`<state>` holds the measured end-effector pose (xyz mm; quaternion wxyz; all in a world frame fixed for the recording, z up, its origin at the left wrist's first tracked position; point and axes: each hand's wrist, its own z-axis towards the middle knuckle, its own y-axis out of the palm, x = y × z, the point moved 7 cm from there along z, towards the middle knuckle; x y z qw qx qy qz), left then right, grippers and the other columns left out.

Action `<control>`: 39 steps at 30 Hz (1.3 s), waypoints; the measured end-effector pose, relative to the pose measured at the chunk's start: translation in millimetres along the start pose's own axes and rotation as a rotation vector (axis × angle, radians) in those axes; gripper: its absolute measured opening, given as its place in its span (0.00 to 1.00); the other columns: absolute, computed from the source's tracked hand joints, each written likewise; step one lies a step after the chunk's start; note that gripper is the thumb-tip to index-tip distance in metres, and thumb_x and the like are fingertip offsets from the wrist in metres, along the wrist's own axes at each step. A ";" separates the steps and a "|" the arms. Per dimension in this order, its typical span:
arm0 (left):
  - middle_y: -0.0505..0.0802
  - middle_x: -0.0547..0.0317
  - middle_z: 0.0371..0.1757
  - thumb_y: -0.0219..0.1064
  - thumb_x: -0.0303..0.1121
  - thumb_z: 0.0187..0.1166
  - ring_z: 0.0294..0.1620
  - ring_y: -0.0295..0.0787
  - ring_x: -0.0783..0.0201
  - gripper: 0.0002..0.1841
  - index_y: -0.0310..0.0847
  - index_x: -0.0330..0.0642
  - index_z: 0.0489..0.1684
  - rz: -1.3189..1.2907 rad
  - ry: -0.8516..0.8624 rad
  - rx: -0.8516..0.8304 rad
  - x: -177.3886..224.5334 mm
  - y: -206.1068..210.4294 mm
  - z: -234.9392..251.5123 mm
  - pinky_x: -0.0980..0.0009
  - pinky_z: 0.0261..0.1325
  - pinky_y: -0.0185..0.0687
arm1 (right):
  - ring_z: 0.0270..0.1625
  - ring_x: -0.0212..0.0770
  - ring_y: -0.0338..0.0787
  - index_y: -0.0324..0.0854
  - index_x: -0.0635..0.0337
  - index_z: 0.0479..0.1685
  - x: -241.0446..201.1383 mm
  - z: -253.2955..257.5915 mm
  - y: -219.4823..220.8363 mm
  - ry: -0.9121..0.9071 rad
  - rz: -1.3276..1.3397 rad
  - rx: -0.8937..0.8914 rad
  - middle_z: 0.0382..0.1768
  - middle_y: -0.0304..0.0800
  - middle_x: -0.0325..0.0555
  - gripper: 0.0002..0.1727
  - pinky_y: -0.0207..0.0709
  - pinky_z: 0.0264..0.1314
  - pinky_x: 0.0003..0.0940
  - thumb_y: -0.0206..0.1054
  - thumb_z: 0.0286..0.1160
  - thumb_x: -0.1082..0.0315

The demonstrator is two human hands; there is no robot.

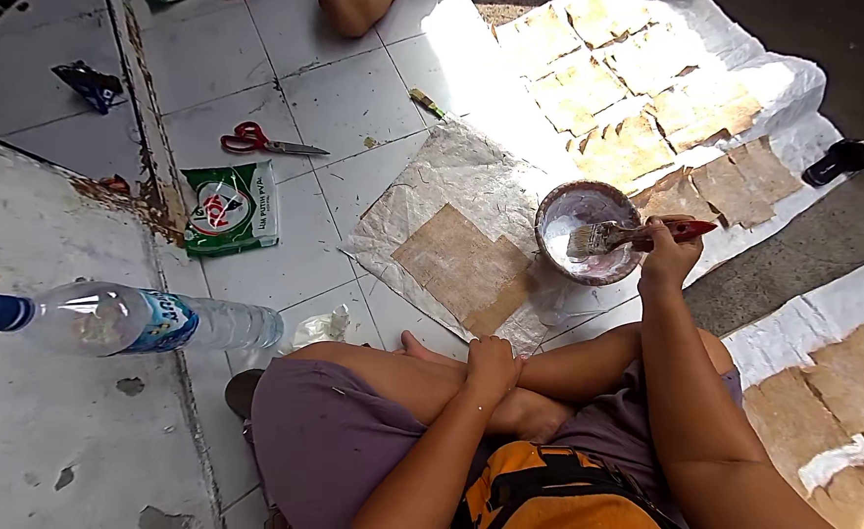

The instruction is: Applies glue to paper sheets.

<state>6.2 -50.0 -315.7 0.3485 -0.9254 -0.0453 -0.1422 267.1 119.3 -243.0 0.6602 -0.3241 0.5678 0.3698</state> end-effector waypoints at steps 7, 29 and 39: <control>0.81 0.29 0.74 0.39 0.64 0.90 0.79 0.74 0.35 0.43 0.79 0.27 0.69 0.009 0.016 -0.023 5.1 9.2 0.2 0.39 0.76 0.67 | 0.29 0.32 0.93 0.76 0.54 0.44 -16.4 -47.0 39.6 0.217 0.157 -0.336 0.31 0.93 0.35 0.05 0.90 0.33 0.30 0.58 0.83 0.74; 0.80 0.32 0.76 0.38 0.68 0.87 0.82 0.71 0.37 0.44 0.78 0.31 0.71 -0.044 -0.014 -0.079 -0.2 9.9 4.5 0.38 0.77 0.66 | 0.32 0.35 0.86 0.84 0.65 0.43 -14.8 -137.5 121.9 -0.164 -0.306 -0.782 0.33 0.88 0.46 0.07 0.82 0.39 0.35 0.70 0.78 0.69; 0.83 0.32 0.72 0.35 0.69 0.87 0.81 0.72 0.37 0.47 0.77 0.29 0.70 -0.036 0.003 -0.089 3.4 11.0 2.7 0.39 0.76 0.67 | 0.31 0.34 0.86 0.84 0.63 0.43 -12.1 -152.7 129.3 -0.163 -0.306 -0.816 0.32 0.88 0.45 0.06 0.83 0.38 0.35 0.70 0.78 0.68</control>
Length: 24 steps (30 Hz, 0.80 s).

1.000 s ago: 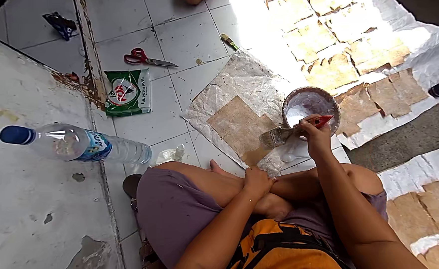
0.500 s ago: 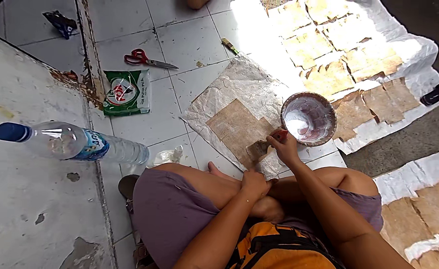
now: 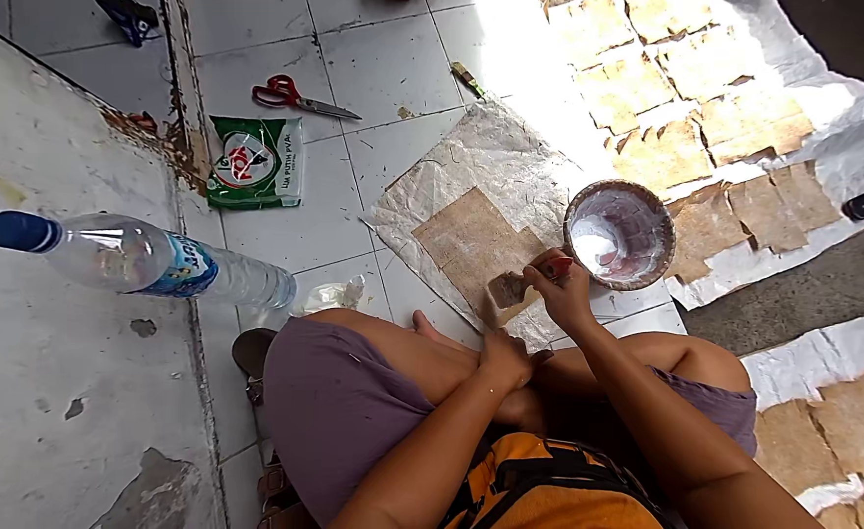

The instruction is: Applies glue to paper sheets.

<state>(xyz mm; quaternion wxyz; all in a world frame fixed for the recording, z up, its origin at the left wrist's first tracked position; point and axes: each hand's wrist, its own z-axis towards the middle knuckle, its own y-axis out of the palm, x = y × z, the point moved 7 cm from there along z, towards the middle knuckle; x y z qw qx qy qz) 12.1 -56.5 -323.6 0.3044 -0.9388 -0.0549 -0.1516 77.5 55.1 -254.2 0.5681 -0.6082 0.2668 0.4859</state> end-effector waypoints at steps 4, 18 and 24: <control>0.82 0.33 0.74 0.36 0.66 0.88 0.82 0.71 0.37 0.44 0.76 0.30 0.72 0.023 -0.002 0.007 0.6 1.3 0.9 0.38 0.77 0.66 | 0.34 0.37 0.89 0.87 0.63 0.43 15.7 -6.8 20.9 -0.008 -0.024 -0.086 0.33 0.91 0.47 0.07 0.84 0.41 0.40 0.71 0.78 0.67; 0.75 0.35 0.83 0.35 0.70 0.85 0.89 0.61 0.39 0.47 0.75 0.32 0.76 0.027 -0.024 -0.029 -1.7 8.1 2.5 0.39 0.81 0.59 | 0.36 0.39 0.88 0.86 0.63 0.42 4.7 -4.7 -15.0 -0.064 -0.158 0.025 0.34 0.90 0.48 0.07 0.82 0.44 0.41 0.70 0.78 0.67; 0.75 0.33 0.82 0.31 0.73 0.82 0.89 0.60 0.37 0.52 0.71 0.31 0.80 0.100 -0.032 -0.048 2.0 9.8 1.9 0.38 0.82 0.56 | 0.37 0.33 0.89 0.87 0.63 0.41 21.4 -16.6 4.1 -0.055 -0.006 -0.125 0.36 0.91 0.45 0.06 0.85 0.45 0.34 0.71 0.76 0.69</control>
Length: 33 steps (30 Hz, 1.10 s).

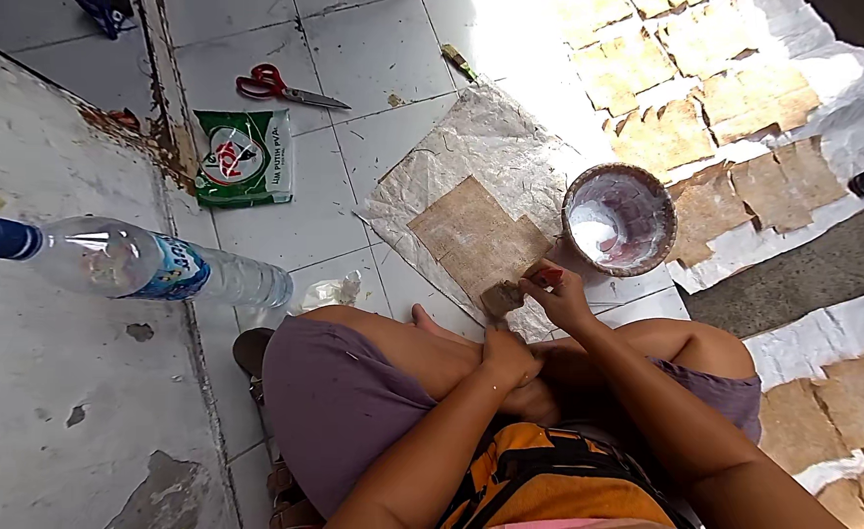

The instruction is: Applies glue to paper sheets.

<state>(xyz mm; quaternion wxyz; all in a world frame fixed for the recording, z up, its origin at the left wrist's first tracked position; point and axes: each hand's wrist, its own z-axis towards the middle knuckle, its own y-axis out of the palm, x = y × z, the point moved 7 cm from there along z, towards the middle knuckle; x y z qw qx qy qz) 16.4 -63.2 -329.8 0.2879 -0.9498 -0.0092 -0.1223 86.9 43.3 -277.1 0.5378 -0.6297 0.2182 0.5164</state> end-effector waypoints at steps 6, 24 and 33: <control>0.74 0.33 0.83 0.31 0.75 0.81 0.89 0.59 0.38 0.53 0.71 0.31 0.80 0.004 0.000 -0.013 -0.5 0.4 0.4 0.38 0.83 0.54 | 0.32 0.31 0.86 0.85 0.64 0.42 -9.3 7.4 -29.1 0.038 -0.004 0.108 0.33 0.88 0.44 0.06 0.83 0.40 0.30 0.69 0.77 0.70; 0.70 0.32 0.86 0.29 0.77 0.80 0.91 0.56 0.38 0.55 0.72 0.31 0.79 -0.006 -0.003 -0.021 -0.9 1.0 1.3 0.38 0.84 0.53 | 0.38 0.36 0.88 0.88 0.64 0.41 -13.5 8.4 -29.1 -0.117 -0.167 0.091 0.36 0.91 0.47 0.06 0.83 0.46 0.34 0.70 0.76 0.69; 0.79 0.37 0.79 0.34 0.73 0.83 0.89 0.62 0.41 0.50 0.78 0.32 0.71 0.017 0.006 -0.003 0.9 -2.8 -5.8 0.38 0.82 0.56 | 0.38 0.37 0.91 0.88 0.63 0.38 -44.5 -6.4 29.3 -0.157 -0.065 -0.064 0.35 0.91 0.46 0.05 0.86 0.45 0.36 0.71 0.73 0.70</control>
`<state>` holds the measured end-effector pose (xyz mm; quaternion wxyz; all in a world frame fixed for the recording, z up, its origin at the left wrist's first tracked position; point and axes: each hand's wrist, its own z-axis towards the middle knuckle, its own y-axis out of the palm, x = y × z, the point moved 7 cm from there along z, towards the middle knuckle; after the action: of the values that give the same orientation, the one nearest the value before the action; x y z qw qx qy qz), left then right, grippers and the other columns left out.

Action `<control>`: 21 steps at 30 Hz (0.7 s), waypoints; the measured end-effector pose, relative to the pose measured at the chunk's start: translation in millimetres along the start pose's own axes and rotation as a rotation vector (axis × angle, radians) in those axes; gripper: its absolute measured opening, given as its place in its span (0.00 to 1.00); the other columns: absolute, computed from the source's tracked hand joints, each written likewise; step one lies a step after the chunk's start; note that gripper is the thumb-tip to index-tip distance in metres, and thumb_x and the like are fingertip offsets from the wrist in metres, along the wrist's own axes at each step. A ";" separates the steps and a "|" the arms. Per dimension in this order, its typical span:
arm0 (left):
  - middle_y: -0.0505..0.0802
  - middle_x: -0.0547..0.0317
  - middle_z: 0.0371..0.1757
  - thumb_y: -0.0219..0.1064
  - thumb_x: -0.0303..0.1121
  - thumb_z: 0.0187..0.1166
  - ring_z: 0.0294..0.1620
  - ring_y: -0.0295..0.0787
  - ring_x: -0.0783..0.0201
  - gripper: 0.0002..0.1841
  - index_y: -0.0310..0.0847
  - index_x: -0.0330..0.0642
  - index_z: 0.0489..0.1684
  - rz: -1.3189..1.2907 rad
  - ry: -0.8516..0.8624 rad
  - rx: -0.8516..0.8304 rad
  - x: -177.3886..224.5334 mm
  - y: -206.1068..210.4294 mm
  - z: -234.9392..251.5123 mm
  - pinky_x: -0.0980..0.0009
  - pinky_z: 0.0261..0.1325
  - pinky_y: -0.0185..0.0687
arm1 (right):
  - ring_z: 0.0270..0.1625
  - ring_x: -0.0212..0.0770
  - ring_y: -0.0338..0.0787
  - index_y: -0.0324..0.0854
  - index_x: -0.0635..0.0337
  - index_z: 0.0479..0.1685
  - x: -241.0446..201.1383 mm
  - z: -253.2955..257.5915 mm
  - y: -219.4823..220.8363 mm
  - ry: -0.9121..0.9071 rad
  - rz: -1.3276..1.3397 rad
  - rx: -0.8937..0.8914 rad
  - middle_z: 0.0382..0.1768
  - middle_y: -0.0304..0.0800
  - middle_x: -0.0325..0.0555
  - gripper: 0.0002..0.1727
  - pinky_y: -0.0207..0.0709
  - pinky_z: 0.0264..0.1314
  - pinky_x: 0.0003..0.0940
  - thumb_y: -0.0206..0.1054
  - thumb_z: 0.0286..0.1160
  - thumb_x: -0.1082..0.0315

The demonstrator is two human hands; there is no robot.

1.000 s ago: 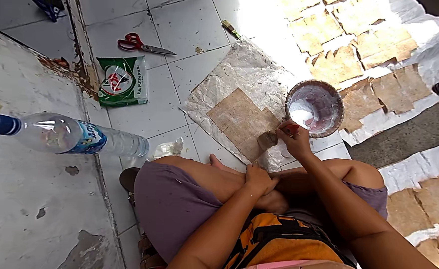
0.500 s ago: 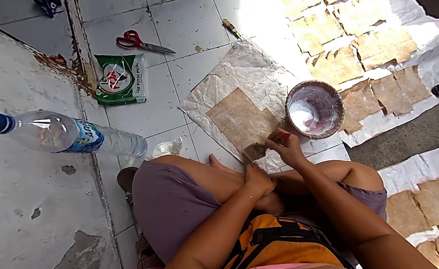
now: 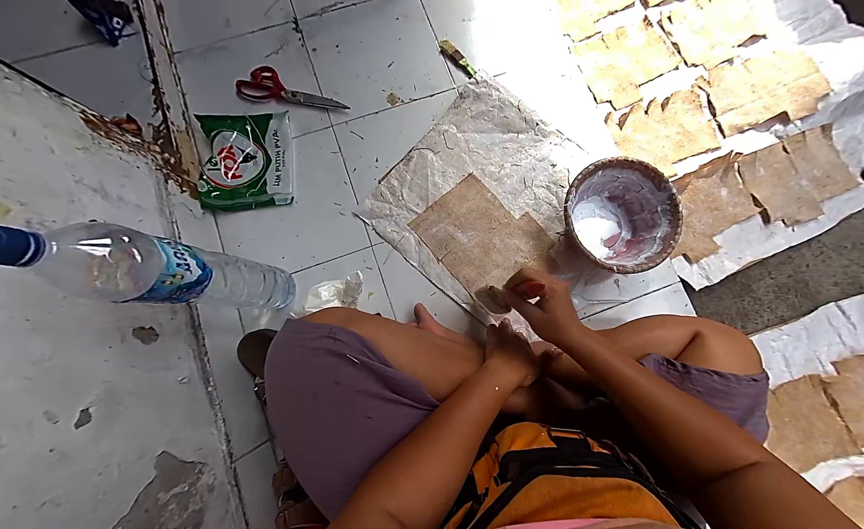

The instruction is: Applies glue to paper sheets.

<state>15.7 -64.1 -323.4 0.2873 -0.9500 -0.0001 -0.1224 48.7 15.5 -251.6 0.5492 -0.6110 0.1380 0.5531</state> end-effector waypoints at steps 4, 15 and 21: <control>0.73 0.32 0.84 0.34 0.68 0.85 0.90 0.59 0.38 0.47 0.70 0.31 0.80 0.032 -0.005 -0.025 2.9 3.5 3.7 0.36 0.82 0.56 | 0.34 0.31 0.88 0.86 0.65 0.42 36.4 9.2 -8.0 0.165 0.160 0.125 0.34 0.91 0.45 0.06 0.85 0.43 0.32 0.70 0.77 0.70; 0.72 0.34 0.85 0.29 0.72 0.83 0.90 0.58 0.38 0.51 0.70 0.32 0.81 0.034 -0.012 -0.012 1.4 4.3 5.5 0.38 0.82 0.54 | 0.34 0.33 0.89 0.86 0.65 0.43 49.9 3.5 -19.4 0.231 0.119 0.176 0.35 0.91 0.46 0.07 0.85 0.43 0.35 0.70 0.78 0.69; 0.76 0.31 0.81 0.32 0.71 0.84 0.86 0.65 0.37 0.50 0.74 0.29 0.75 0.048 -0.002 0.003 3.1 2.8 3.6 0.39 0.77 0.63 | 0.32 0.29 0.88 0.85 0.64 0.42 33.9 3.4 -27.2 0.199 0.214 0.142 0.33 0.90 0.43 0.05 0.87 0.39 0.29 0.70 0.77 0.71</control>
<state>19.8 -64.8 -327.2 0.2913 -0.9495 0.0220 -0.1146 79.9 43.0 -264.9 0.5126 -0.6043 0.2945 0.5342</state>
